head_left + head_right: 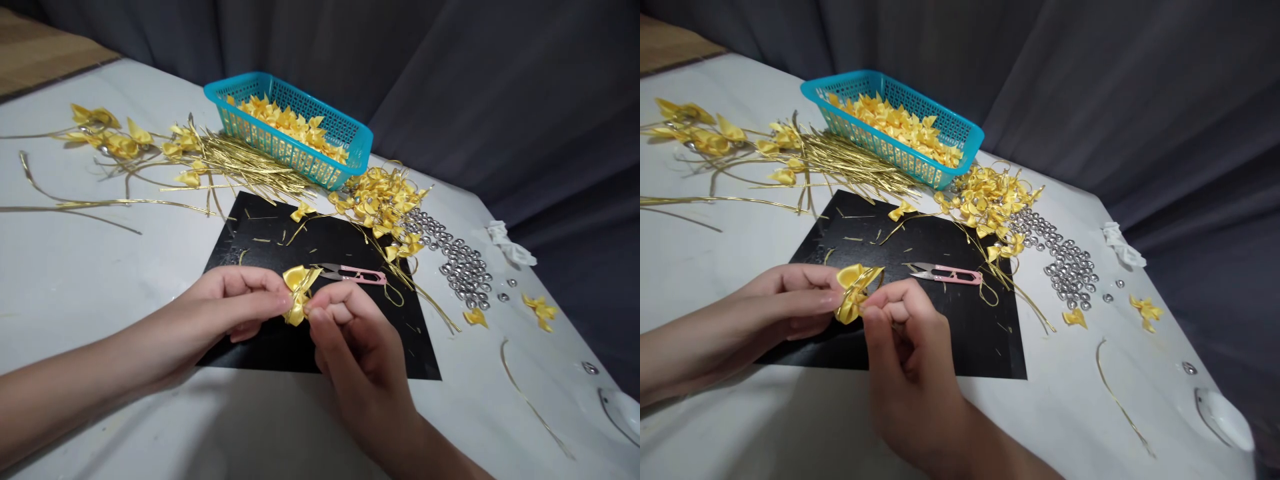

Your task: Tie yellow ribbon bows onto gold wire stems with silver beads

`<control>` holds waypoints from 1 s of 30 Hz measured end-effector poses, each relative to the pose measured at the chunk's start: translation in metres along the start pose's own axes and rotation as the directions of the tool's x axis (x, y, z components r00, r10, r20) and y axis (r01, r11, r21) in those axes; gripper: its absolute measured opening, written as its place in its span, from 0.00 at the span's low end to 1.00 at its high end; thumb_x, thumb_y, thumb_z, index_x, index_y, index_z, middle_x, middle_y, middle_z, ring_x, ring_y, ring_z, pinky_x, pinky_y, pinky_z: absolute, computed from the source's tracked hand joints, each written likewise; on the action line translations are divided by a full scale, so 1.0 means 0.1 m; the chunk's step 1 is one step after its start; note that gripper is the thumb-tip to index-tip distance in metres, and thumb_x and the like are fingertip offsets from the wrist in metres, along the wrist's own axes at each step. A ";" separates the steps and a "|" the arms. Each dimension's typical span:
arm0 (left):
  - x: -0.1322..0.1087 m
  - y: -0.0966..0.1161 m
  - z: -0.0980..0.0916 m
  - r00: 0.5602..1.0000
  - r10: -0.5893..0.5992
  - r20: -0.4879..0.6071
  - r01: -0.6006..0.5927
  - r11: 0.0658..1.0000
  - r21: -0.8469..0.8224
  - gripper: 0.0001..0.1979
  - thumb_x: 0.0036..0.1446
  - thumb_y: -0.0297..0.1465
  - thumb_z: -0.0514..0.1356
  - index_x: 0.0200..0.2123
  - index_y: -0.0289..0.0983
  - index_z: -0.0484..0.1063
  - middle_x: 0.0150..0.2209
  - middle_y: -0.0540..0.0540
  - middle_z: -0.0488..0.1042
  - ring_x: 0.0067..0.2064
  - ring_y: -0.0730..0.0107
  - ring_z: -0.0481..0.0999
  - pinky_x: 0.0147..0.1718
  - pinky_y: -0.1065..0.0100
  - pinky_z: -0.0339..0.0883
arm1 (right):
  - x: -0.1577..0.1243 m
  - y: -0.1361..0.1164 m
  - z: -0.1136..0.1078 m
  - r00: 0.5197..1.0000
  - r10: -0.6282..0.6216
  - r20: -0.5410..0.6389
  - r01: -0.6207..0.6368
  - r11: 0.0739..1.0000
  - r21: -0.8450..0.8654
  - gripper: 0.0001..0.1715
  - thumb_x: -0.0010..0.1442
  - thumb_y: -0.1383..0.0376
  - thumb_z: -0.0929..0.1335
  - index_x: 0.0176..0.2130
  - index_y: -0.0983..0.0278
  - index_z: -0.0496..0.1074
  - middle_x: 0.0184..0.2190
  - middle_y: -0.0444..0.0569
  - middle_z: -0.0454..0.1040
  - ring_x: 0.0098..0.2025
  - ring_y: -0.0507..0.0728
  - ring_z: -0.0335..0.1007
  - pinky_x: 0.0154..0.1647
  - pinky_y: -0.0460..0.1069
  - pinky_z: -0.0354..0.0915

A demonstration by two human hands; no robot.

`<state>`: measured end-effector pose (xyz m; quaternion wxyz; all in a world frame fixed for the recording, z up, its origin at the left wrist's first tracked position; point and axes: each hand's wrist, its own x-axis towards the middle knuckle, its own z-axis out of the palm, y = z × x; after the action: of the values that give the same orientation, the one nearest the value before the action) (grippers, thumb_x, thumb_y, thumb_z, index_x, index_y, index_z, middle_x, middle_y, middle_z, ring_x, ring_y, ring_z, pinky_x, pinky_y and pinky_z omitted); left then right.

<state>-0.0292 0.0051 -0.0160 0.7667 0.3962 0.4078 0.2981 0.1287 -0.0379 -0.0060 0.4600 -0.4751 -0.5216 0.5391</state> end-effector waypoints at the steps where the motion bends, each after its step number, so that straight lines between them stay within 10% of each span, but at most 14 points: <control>1: 0.00 -0.01 0.00 1.000 0.001 -0.002 -0.001 1.000 0.001 0.11 0.49 0.35 0.64 0.20 0.36 0.73 0.16 0.58 0.56 0.20 0.80 0.45 0.17 0.77 0.41 | 0.00 0.00 0.00 1.000 0.008 0.001 -0.008 1.000 0.015 0.09 0.64 0.63 0.62 0.32 0.63 0.62 0.16 0.34 0.52 0.16 0.45 0.43 0.15 0.42 0.42; 30: -0.02 0.00 0.00 0.998 -0.001 -0.070 0.005 0.998 0.056 0.12 0.50 0.36 0.64 0.19 0.36 0.71 0.16 0.56 0.58 0.21 0.78 0.50 0.18 0.75 0.43 | -0.04 0.09 0.04 0.984 -0.162 -0.069 0.142 0.962 -0.235 0.05 0.65 0.69 0.61 0.36 0.61 0.64 0.19 0.37 0.61 0.18 0.45 0.53 0.17 0.41 0.50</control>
<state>-0.0306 0.0039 -0.0152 0.7412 0.4062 0.4430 0.2990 0.1249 -0.0428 -0.0149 0.4647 -0.5065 -0.5945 0.4172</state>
